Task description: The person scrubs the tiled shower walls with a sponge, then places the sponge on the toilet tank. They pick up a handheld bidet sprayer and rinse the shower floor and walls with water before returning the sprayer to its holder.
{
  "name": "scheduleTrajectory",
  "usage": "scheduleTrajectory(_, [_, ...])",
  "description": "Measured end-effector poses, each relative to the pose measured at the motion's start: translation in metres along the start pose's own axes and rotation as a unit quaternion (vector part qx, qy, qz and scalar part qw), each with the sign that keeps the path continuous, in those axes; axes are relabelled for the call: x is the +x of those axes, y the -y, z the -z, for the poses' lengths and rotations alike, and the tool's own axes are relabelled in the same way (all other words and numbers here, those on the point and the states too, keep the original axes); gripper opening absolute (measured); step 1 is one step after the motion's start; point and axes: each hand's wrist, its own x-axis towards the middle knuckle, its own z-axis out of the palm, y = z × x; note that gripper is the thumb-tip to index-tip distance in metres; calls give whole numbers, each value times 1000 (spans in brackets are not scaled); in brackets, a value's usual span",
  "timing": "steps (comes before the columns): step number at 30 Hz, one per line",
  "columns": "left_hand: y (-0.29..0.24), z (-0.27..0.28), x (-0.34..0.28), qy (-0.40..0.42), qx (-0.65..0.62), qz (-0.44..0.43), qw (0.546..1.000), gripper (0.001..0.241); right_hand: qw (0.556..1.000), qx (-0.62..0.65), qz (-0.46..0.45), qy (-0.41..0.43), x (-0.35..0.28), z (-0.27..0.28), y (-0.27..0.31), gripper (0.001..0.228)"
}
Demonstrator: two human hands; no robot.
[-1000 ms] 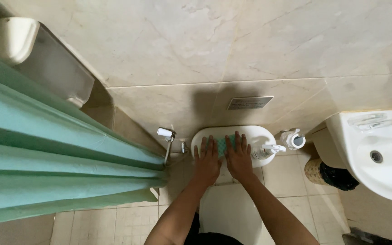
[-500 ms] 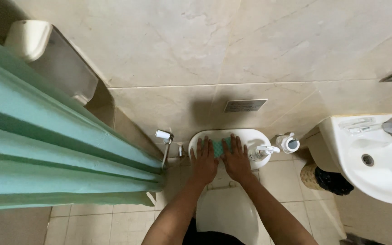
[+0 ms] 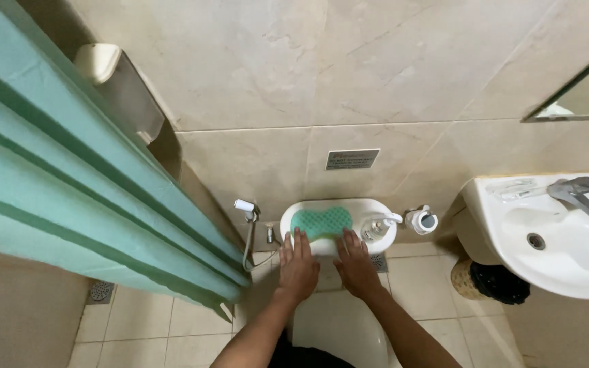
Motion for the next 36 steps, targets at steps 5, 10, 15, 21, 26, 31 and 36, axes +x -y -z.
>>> scheduleTrajectory(5, [-3, -11, -22, 54, 27, 16, 998, 81, 1000, -6, 23, -13, -25, -12, -2, 70])
scheduleTrajectory(10, [-18, -6, -57, 75, 47, 42, 995, 75, 998, 33, -25, 40, -59, -11, 1, 59])
scheduleTrajectory(15, [-30, -29, -87, 104, 36, 47, 993, 75, 989, 67, -49, 119, -105, -7, 1, 63])
scheduleTrajectory(21, [-40, -52, -128, 119, 45, 86, 988, 79, 987, 56, -43, 147, -144, -14, -4, 65])
scheduleTrajectory(26, [-35, -54, -153, 90, 46, 88, 991, 78, 990, 45, -36, 131, -161, -15, 4, 65])
scheduleTrajectory(31, [-32, -47, -166, 76, 45, 96, 991, 78, 997, 22, -16, 74, -172, -19, 11, 63])
scheduleTrajectory(36, [-17, -34, -177, 40, 19, 101, 994, 76, 996, -20, 7, 92, -161, -21, 19, 66])
